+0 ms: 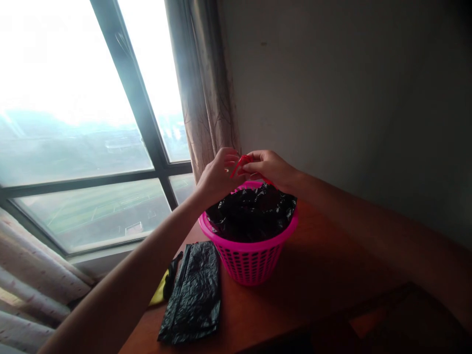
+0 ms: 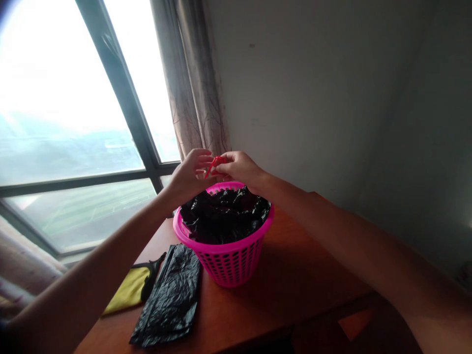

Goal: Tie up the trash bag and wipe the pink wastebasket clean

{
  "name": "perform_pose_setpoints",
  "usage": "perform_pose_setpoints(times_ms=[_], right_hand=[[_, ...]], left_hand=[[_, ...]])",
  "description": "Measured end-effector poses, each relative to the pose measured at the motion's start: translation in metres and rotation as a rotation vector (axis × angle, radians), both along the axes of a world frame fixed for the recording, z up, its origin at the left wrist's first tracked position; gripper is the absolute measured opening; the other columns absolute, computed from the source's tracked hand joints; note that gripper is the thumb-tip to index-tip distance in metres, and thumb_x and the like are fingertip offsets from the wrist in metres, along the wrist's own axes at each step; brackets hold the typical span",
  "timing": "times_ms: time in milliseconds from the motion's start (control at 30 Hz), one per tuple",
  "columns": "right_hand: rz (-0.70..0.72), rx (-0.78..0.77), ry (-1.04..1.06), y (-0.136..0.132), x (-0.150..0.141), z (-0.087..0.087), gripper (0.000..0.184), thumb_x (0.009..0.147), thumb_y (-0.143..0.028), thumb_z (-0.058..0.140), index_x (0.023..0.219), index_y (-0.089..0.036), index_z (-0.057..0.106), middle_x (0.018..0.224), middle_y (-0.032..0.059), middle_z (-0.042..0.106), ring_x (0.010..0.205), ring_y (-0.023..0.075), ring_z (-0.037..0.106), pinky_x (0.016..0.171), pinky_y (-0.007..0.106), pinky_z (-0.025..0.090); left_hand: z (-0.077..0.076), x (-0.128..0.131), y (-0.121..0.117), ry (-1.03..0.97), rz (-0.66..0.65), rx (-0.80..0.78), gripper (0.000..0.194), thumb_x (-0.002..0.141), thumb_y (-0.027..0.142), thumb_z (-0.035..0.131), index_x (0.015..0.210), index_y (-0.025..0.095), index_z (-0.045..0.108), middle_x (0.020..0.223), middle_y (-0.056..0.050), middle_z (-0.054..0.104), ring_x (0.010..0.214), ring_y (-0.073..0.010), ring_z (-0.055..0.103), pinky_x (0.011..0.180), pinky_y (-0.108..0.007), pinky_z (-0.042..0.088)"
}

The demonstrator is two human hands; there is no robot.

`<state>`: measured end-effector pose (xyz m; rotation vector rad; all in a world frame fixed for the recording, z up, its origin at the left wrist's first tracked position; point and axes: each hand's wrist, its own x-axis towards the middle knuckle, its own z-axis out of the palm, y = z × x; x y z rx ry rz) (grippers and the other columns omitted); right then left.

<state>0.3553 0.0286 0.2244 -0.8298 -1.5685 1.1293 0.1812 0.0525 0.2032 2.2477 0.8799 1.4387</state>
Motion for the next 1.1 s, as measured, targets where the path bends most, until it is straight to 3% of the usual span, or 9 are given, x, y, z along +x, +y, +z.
perform_pose_setpoints(times_ms=[100,167,333,467,633,700,833,967,1100], right_hand=[[0.023,0.172,-0.147,-0.005,-0.003,0.006,0.005,0.081,-0.013,0.065,0.083,-0.016,0.068,0.079,0.0030,0.071,0.075,0.0143,0.066,0.067,0.024,0.053],[-0.017,0.287,-0.299,-0.008,-0.003,0.010,0.006,0.081,-0.015,0.065,0.083,-0.017,0.070,0.079,0.0029,0.072,0.075,0.0150,0.065,0.066,0.024,0.052],[-0.122,0.429,-0.453,-0.010,0.000,0.018,0.005,0.080,-0.017,0.067,0.083,-0.018,0.072,0.080,0.0037,0.074,0.078,0.0172,0.067,0.071,0.027,0.052],[-0.111,0.358,-0.329,-0.009,0.006,0.019,0.006,0.080,-0.013,0.066,0.082,-0.016,0.070,0.077,0.0046,0.073,0.070,0.0159,0.067,0.068,0.028,0.054],[-0.171,0.208,-0.090,-0.004,0.017,0.017,0.002,0.079,-0.013,0.067,0.081,-0.014,0.068,0.077,0.0065,0.073,0.072,0.0160,0.068,0.070,0.028,0.056],[-0.191,0.161,-0.027,-0.001,0.021,0.016,0.007,0.079,-0.013,0.067,0.085,-0.015,0.067,0.081,0.0065,0.073,0.075,0.0158,0.068,0.071,0.028,0.057],[-0.137,0.098,-0.020,0.000,0.025,0.016,0.015,0.078,-0.013,0.067,0.093,-0.016,0.066,0.086,0.0062,0.073,0.077,0.0156,0.068,0.070,0.028,0.056],[-0.124,0.116,-0.046,-0.002,0.026,0.017,0.017,0.080,-0.017,0.069,0.096,-0.016,0.066,0.090,0.0057,0.072,0.077,0.0139,0.066,0.066,0.025,0.053],[-0.085,0.228,-0.117,-0.004,0.027,0.017,0.022,0.078,-0.025,0.075,0.097,-0.017,0.067,0.093,0.0048,0.072,0.076,0.0132,0.064,0.065,0.025,0.052]], left_hand=[[-0.008,0.013,0.005,-0.123,-0.297,-0.214,0.056,0.066,0.026,0.084,0.114,0.018,0.056,0.095,-0.004,0.069,0.084,-0.0184,0.069,0.070,-0.028,0.056],[-0.011,0.022,0.005,-0.209,-0.405,-0.278,0.049,0.065,0.024,0.084,0.106,0.015,0.060,0.089,-0.003,0.069,0.082,-0.0180,0.068,0.069,-0.027,0.056],[-0.024,0.040,0.006,-0.286,-0.420,-0.335,0.031,0.065,0.026,0.084,0.086,0.013,0.065,0.079,-0.002,0.068,0.072,-0.0147,0.065,0.068,-0.027,0.053],[-0.036,0.043,0.007,-0.034,-0.528,-0.407,0.024,0.077,0.036,0.076,0.079,0.013,0.068,0.072,-0.003,0.068,0.071,-0.0153,0.063,0.071,-0.029,0.053],[-0.042,0.031,0.006,0.196,-0.374,-0.430,0.021,0.083,0.034,0.068,0.080,0.014,0.068,0.069,-0.001,0.066,0.066,-0.0138,0.060,0.067,-0.028,0.049],[-0.041,0.028,0.005,0.123,-0.336,-0.403,0.020,0.083,0.031,0.069,0.092,0.014,0.067,0.074,-0.001,0.066,0.068,-0.0131,0.060,0.066,-0.027,0.049],[-0.038,0.027,-0.001,-0.194,-0.312,-0.261,0.042,0.079,0.027,0.074,0.117,0.017,0.058,0.096,-0.004,0.068,0.084,-0.0135,0.063,0.074,-0.025,0.051],[-0.033,0.027,-0.006,-0.284,-0.198,-0.150,0.021,0.083,0.030,0.071,0.099,0.018,0.065,0.090,-0.002,0.067,0.077,-0.0112,0.061,0.066,-0.021,0.049],[-0.030,0.025,-0.009,-0.372,-0.180,-0.283,0.020,0.089,0.035,0.061,0.081,0.018,0.061,0.067,0.001,0.058,0.056,-0.0088,0.053,0.051,-0.020,0.044]])
